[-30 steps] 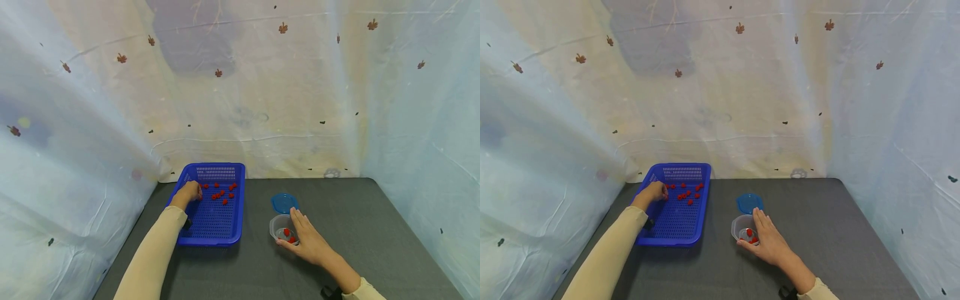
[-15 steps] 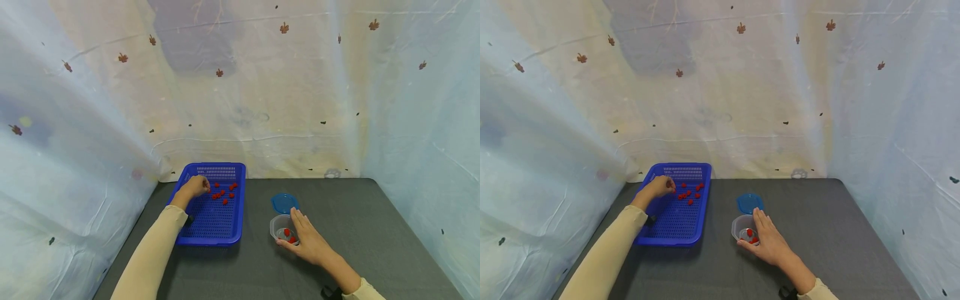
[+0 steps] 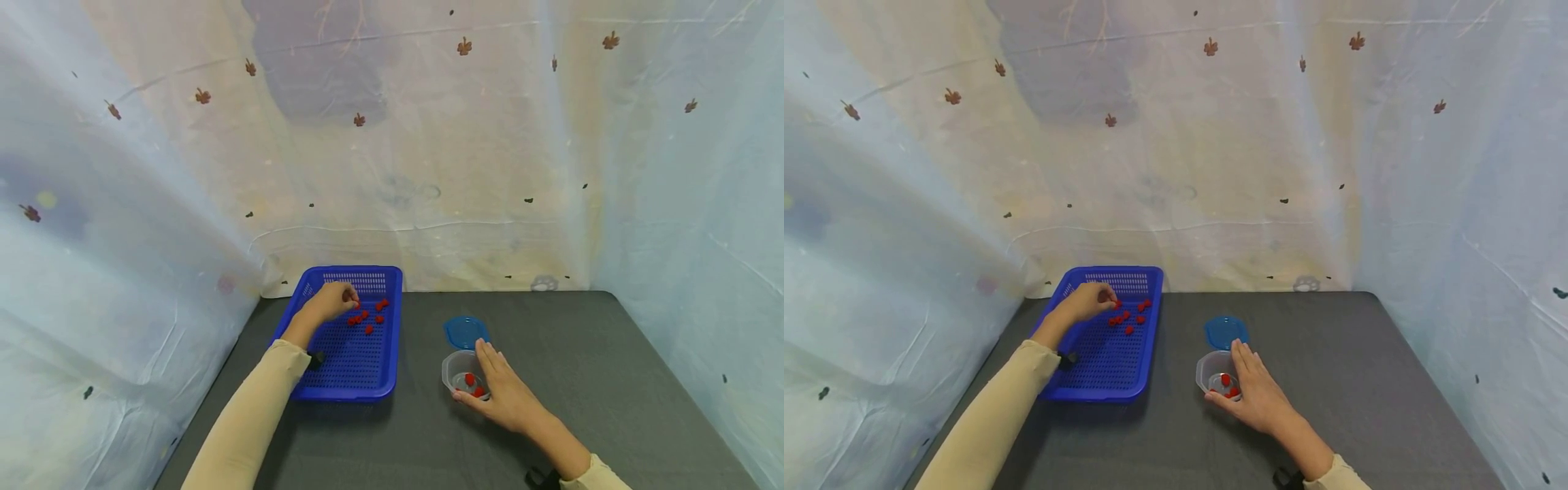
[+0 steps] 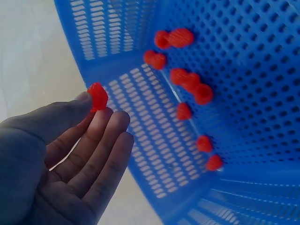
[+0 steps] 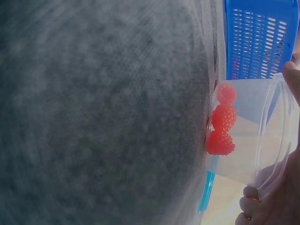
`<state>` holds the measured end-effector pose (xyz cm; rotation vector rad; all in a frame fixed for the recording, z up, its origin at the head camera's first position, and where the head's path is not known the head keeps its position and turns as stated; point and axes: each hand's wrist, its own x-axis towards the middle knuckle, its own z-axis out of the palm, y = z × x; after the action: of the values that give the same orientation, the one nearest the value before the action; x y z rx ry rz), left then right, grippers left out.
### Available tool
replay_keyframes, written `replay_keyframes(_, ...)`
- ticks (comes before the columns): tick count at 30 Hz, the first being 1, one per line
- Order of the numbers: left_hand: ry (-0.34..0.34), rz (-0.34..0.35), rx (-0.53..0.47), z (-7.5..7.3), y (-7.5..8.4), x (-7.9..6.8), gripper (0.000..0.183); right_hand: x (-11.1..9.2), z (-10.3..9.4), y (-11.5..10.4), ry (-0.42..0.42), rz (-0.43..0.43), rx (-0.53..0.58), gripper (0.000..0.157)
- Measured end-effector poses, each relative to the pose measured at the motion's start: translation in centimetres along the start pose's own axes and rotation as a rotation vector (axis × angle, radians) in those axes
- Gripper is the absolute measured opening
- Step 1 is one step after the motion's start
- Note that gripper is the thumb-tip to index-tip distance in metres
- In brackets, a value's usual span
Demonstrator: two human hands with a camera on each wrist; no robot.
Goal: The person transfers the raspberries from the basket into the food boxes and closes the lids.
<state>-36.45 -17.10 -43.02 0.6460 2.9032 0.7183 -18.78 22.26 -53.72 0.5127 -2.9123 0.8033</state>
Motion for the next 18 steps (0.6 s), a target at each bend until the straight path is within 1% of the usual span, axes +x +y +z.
replay_keyframes(3, 0.004, 0.018, 0.013, 0.1, 1.2, -0.2, 0.004, 0.0, 0.0, 0.0, -0.003, -0.002, -0.005, 0.119)
replay_keyframes(9, -0.004, 0.026, 0.013, 0.5, 3.6, -0.4, 0.004, -0.1, -0.2, 0.0, 0.003, -0.002, 0.001, 0.119)
replay_keyframes(11, -0.004, 0.043, 0.015, 0.6, 4.1, -0.4, 0.005, 0.0, -0.2, 0.0, 0.005, -0.003, 0.000, 0.118)
replay_keyframes(18, -0.004, 0.134, 0.000, 1.3, 5.7, -0.5, 0.005, 0.0, 0.0, -0.1, 0.007, -0.008, -0.011, 0.118)
